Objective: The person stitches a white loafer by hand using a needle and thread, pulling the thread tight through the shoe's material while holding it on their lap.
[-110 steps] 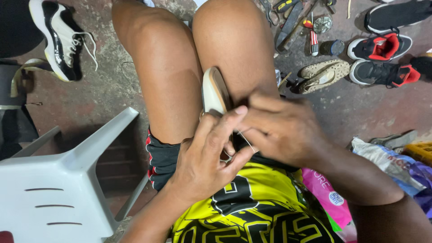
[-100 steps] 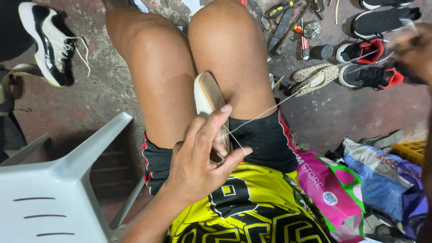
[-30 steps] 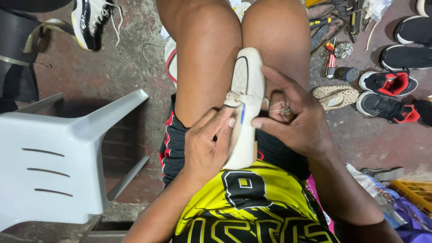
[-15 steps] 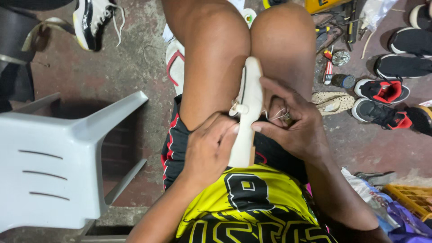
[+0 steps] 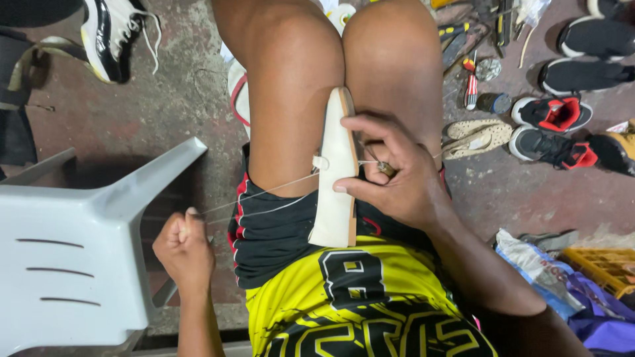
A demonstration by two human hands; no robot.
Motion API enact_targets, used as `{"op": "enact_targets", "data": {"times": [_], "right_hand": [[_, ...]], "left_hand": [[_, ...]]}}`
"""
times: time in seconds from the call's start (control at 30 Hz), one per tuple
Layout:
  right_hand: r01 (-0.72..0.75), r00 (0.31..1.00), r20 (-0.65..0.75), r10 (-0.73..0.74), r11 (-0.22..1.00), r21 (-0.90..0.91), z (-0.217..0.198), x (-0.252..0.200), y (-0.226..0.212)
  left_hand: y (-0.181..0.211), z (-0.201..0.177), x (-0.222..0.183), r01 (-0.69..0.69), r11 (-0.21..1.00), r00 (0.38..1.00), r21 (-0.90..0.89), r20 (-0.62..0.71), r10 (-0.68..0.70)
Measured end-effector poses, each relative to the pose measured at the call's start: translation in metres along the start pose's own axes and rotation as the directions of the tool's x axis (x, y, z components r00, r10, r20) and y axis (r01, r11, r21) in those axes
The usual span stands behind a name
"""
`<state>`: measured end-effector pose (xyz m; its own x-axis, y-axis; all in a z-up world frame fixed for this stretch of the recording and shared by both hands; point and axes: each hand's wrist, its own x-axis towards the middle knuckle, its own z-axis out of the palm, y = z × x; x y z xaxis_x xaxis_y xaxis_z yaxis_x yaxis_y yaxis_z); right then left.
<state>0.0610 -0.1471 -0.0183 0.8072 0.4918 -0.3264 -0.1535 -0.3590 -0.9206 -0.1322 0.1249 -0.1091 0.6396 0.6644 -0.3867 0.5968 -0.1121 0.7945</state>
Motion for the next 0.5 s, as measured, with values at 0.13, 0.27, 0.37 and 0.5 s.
{"op": "enact_targets", "data": {"times": [0.13,0.27,0.37,0.5], "right_hand": [[0.025,1.0,-0.006,-0.025,0.999,0.026,0.0,-0.001,0.001],[0.01,1.0,-0.012,-0.01,0.998,-0.064,-0.001,-0.004,-0.006],[-0.065,0.997,-0.046,0.06,0.993,-0.098,-0.002,-0.009,-0.017],[-0.172,0.984,-0.014,0.178,0.923,-0.344,-0.018,-0.023,-0.022]], "left_hand": [[0.044,0.011,0.001,-0.283,0.904,0.946,0.32,-0.064,0.318],[0.115,0.052,-0.021,-0.704,0.655,0.707,0.275,0.183,0.683],[0.133,0.084,-0.038,-0.704,0.693,0.704,0.155,0.282,0.652],[0.127,0.096,-0.035,-0.656,0.722,0.751,0.221,0.28,0.598]]}}
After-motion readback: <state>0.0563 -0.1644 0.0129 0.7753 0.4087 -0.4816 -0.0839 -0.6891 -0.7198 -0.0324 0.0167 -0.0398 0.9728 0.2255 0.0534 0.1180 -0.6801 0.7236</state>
